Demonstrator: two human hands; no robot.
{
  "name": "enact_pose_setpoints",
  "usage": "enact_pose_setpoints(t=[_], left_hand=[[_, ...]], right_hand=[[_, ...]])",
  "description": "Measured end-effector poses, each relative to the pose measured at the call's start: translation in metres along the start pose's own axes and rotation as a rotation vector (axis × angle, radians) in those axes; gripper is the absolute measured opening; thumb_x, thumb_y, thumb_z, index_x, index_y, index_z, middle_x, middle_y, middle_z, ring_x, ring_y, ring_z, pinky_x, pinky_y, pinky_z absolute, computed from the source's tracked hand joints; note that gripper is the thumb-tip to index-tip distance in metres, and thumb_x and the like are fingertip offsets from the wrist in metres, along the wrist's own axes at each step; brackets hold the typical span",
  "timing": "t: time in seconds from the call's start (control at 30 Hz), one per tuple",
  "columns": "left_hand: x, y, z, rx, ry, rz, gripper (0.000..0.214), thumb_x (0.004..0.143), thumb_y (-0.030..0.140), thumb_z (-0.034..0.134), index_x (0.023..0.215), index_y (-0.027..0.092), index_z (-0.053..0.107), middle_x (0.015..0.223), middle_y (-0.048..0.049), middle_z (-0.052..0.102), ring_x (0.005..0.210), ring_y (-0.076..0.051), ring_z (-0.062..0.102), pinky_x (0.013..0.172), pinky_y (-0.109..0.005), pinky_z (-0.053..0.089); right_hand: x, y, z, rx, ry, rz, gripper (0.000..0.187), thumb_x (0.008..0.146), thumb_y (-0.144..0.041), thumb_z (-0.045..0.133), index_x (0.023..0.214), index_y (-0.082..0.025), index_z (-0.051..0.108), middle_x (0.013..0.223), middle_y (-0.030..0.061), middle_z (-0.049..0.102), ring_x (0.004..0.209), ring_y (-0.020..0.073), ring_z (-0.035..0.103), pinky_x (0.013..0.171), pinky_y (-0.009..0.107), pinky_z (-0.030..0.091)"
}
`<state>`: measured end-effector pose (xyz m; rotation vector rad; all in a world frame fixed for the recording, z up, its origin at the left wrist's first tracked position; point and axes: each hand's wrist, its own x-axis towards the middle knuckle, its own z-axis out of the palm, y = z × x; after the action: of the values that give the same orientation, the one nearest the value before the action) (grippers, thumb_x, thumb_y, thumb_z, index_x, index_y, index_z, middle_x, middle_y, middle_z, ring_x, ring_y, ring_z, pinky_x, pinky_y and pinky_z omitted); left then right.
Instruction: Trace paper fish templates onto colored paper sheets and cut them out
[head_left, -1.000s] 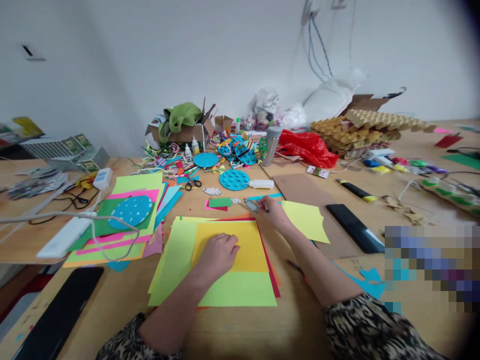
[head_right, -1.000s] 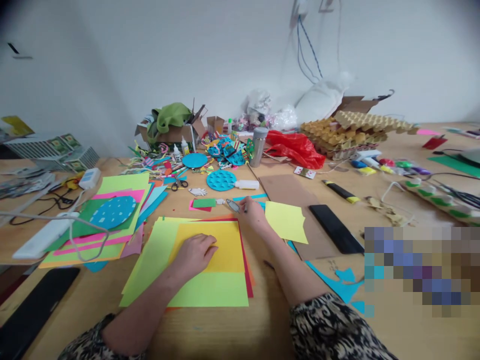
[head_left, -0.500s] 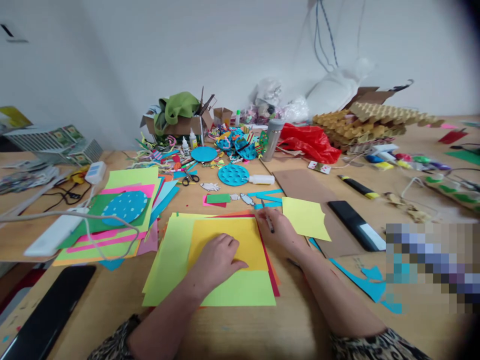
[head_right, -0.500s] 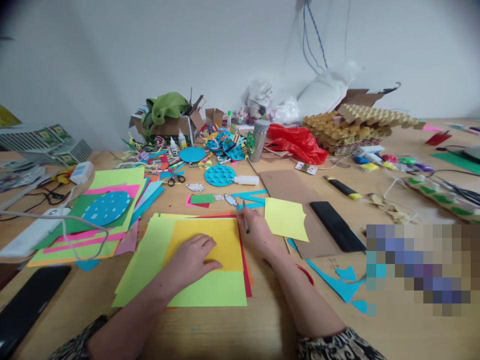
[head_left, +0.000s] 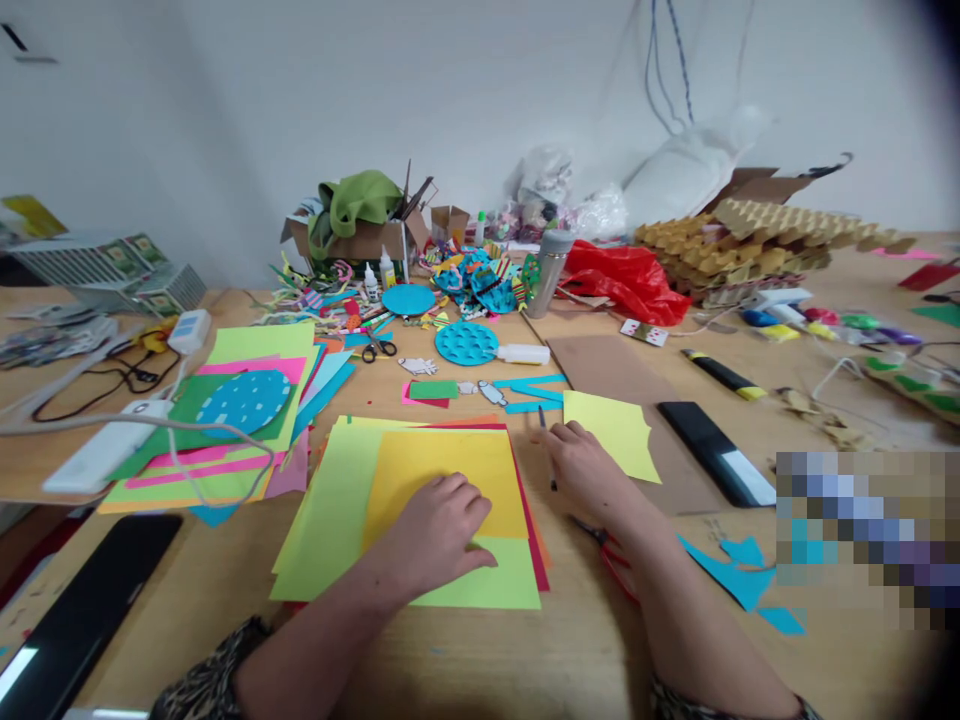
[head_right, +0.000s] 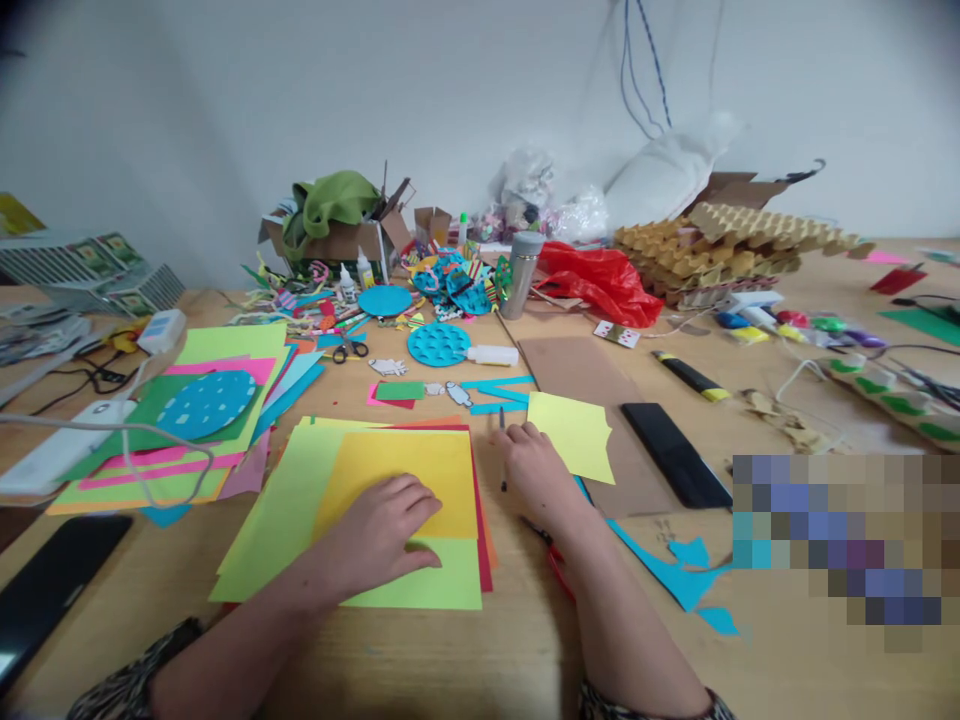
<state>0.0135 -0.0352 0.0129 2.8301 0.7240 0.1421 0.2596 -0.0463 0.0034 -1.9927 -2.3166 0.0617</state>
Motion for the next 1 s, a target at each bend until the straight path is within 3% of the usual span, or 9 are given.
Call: enact_pose_setpoints(t=[0.17, 0.37, 0.63, 0.73, 0.87, 0.93, 1.0], left_hand=[[-0.001, -0.001, 0.001, 0.024, -0.042, 0.014, 0.034, 0.078, 0.041, 0.072, 0.099, 0.016, 0.062, 0.098, -0.0070, 0.066, 0.094, -0.024, 0.057, 0.082, -0.036, 0.045], [-0.003, -0.001, 0.003, 0.060, -0.051, 0.031, 0.030, 0.078, 0.035, 0.072, 0.098, 0.016, 0.062, 0.098, -0.0063, 0.065, 0.093, -0.024, 0.057, 0.082, -0.036, 0.045], [-0.001, 0.001, 0.000, 0.048, -0.074, 0.010, 0.022, 0.081, 0.029, 0.068, 0.098, 0.016, 0.063, 0.098, -0.0063, 0.066, 0.094, -0.024, 0.058, 0.081, -0.036, 0.046], [-0.001, 0.000, 0.000, 0.048, -0.055, 0.015, 0.019, 0.082, 0.028, 0.066, 0.096, 0.016, 0.063, 0.097, -0.0061, 0.065, 0.093, -0.024, 0.058, 0.081, -0.036, 0.045], [-0.002, -0.002, 0.002, 0.047, -0.029, 0.015, 0.010, 0.083, 0.022, 0.062, 0.092, 0.017, 0.061, 0.092, -0.0051, 0.064, 0.089, -0.022, 0.057, 0.078, -0.036, 0.045], [-0.003, -0.002, 0.002, 0.043, -0.032, 0.017, 0.008, 0.083, 0.019, 0.060, 0.091, 0.018, 0.061, 0.092, -0.0047, 0.064, 0.089, -0.022, 0.057, 0.077, -0.035, 0.045], [-0.003, -0.002, 0.001, 0.046, -0.044, 0.020, 0.007, 0.083, 0.017, 0.058, 0.090, 0.018, 0.060, 0.092, -0.0045, 0.064, 0.089, -0.022, 0.058, 0.077, -0.035, 0.045]], right_hand=[[-0.001, -0.009, -0.008, -0.105, -0.100, -0.012, 0.033, 0.073, 0.003, 0.049, 0.099, -0.012, 0.063, 0.091, 0.0133, 0.061, 0.085, 0.0245, 0.050, 0.074, 0.032, 0.034], [0.000, -0.013, -0.007, -0.132, -0.116, -0.008, 0.030, 0.081, -0.001, 0.045, 0.103, -0.012, 0.062, 0.093, 0.0139, 0.061, 0.087, 0.0255, 0.051, 0.076, 0.033, 0.034], [0.001, -0.011, 0.000, -0.112, -0.096, -0.025, 0.038, 0.065, -0.001, 0.056, 0.100, -0.013, 0.063, 0.093, 0.0132, 0.061, 0.084, 0.0249, 0.052, 0.073, 0.032, 0.036], [-0.001, -0.007, -0.007, -0.037, -0.089, -0.012, 0.034, 0.068, -0.002, 0.054, 0.098, -0.014, 0.065, 0.090, 0.0119, 0.063, 0.083, 0.0229, 0.053, 0.073, 0.030, 0.036], [-0.021, 0.003, -0.026, 0.078, -0.100, 0.159, 0.012, 0.078, -0.012, 0.053, 0.074, -0.018, 0.062, 0.077, 0.0084, 0.063, 0.075, 0.0203, 0.056, 0.065, 0.030, 0.037], [-0.038, 0.008, -0.032, 0.083, -0.143, 0.260, 0.005, 0.075, -0.019, 0.060, 0.070, -0.020, 0.060, 0.074, 0.0070, 0.064, 0.071, 0.0207, 0.057, 0.061, 0.030, 0.036], [-0.057, 0.011, -0.030, 0.065, -0.246, 0.308, 0.009, 0.068, -0.019, 0.066, 0.066, -0.021, 0.057, 0.072, 0.0072, 0.065, 0.070, 0.0227, 0.059, 0.058, 0.031, 0.035]])
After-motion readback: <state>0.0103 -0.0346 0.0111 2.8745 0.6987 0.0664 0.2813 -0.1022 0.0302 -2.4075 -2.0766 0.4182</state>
